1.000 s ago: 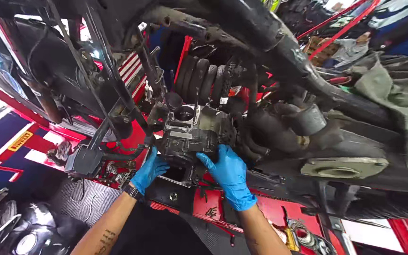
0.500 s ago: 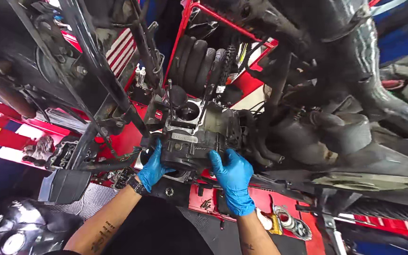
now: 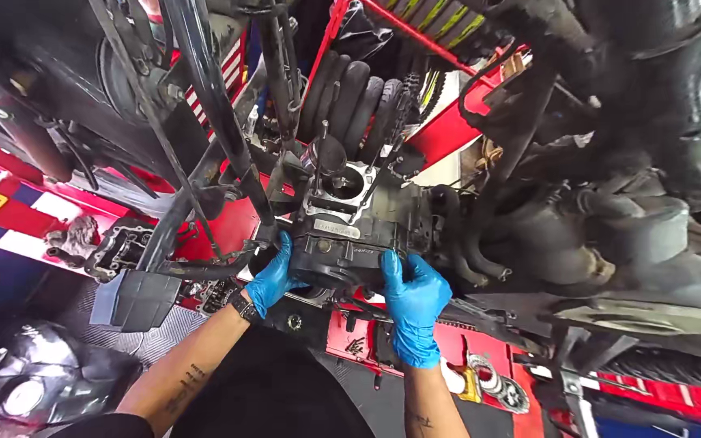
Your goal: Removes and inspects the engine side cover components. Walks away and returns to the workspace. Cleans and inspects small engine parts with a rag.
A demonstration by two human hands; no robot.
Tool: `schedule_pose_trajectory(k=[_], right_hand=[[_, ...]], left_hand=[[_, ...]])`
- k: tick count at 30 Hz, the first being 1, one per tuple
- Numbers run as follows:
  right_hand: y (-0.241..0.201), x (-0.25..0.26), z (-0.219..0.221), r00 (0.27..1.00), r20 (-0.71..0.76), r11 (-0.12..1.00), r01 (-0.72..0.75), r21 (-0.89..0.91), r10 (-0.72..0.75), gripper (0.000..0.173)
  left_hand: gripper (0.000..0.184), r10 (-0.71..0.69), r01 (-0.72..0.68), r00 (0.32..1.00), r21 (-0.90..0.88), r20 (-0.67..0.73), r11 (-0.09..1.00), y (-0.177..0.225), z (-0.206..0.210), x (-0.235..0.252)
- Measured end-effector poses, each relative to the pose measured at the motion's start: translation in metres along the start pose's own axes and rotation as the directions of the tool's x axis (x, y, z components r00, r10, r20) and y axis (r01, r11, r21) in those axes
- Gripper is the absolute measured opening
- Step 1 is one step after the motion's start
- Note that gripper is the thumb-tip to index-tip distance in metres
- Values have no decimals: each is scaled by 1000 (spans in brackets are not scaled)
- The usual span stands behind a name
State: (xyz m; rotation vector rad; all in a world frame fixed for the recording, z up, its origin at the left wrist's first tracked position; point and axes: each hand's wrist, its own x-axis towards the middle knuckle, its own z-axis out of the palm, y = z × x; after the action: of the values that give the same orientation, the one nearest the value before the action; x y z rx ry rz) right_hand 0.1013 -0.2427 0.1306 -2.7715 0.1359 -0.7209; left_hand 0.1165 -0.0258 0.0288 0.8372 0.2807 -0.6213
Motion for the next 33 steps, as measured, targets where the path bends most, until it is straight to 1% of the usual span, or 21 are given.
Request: schedule_pose_trajectory(k=[3,8,12,17,22,26,30,33], right_hand=[[-2,-5,3,999,-39,1000,-20,14,20,70],[0,-3,-3,999,34,999,-37,29,36,69],[-2,-10,1,998,-33,999,-43,11,44,70],[3,-9,-1,1000,-12,999,-17,28,18,68],[2,-11,3,998,-60,999,1,42,1,69],[8,-13,5,998,-63,991,17,130,-9,66],[12,-20,6,998,-66,970,31,241,-16,62],[15,-26,4,997,-66,959,62,278,-45,61]], left_hand=[[84,-1,1,1000,2,20,1000,0,-3,1],[83,-2,2,1000,2,-9,1000,-2,0,-3],[83,-12,12,1000,7,15,1000,0,-3,-1],[83,17,-17,1000,1,24,1000,-9,-3,-6],[83,4,-4,1000,4,22,1000,-5,-4,-4],[79,19,-18,999,9,-37,1000,-8,2,-10],[78,54,-54,997,-8,-48,998,-16,0,-11],[75,144,-145,988,-16,-48,989,-23,-1,-14]])
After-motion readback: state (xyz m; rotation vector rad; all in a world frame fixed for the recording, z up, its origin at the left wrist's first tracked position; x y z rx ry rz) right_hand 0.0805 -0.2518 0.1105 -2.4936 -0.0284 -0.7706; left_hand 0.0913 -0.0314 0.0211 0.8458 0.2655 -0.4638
